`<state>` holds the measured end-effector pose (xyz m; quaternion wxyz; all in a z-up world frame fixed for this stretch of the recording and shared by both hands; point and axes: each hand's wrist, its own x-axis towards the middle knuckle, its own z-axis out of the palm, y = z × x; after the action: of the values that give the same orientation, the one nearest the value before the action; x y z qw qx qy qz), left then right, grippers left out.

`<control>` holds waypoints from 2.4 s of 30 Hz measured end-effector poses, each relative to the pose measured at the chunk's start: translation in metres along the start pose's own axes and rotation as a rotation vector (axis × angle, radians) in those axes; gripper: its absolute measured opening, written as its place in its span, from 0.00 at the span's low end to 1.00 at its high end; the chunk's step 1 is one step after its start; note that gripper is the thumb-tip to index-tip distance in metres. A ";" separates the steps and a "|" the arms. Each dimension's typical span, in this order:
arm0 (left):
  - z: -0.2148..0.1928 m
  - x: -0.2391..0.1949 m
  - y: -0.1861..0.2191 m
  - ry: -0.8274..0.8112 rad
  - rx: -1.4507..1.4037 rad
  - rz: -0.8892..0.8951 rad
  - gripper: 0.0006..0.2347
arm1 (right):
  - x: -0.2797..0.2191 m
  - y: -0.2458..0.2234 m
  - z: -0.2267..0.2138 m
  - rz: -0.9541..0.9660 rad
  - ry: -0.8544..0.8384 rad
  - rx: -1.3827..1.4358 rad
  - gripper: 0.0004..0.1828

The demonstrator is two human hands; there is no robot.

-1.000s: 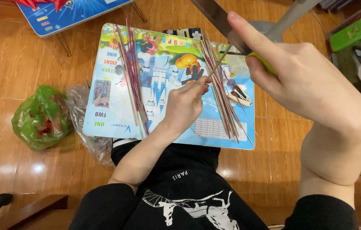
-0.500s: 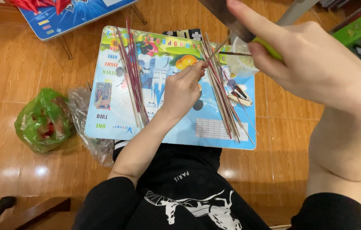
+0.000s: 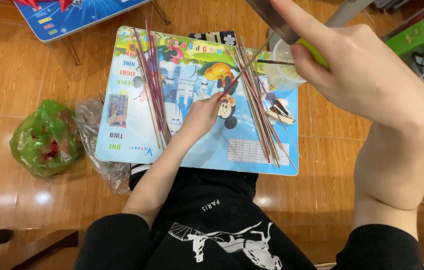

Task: Scraping and cleaning thin wooden sticks using a knife.

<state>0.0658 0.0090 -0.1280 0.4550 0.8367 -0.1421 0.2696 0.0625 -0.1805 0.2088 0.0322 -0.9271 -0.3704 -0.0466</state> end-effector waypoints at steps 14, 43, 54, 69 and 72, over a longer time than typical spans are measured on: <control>0.023 0.021 -0.014 -0.102 0.074 -0.211 0.07 | 0.020 0.005 -0.012 -0.213 0.131 0.091 0.19; 0.031 0.007 -0.012 -0.047 0.034 -0.134 0.15 | 0.017 0.009 -0.008 -0.170 0.084 0.022 0.33; 0.024 0.004 -0.003 -0.108 0.042 -0.280 0.10 | 0.017 0.022 0.012 -0.067 0.077 0.152 0.36; 0.037 0.009 -0.015 0.007 -0.033 -0.211 0.09 | 0.017 0.012 -0.014 -0.192 0.112 0.145 0.35; 0.036 -0.007 -0.008 -0.015 0.033 -0.256 0.08 | 0.015 0.011 -0.004 -0.069 0.029 0.059 0.33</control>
<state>0.0759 -0.0168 -0.1534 0.4706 0.8575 -0.0332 0.2052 0.0806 -0.1782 0.2140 0.0634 -0.9116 -0.4030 -0.0504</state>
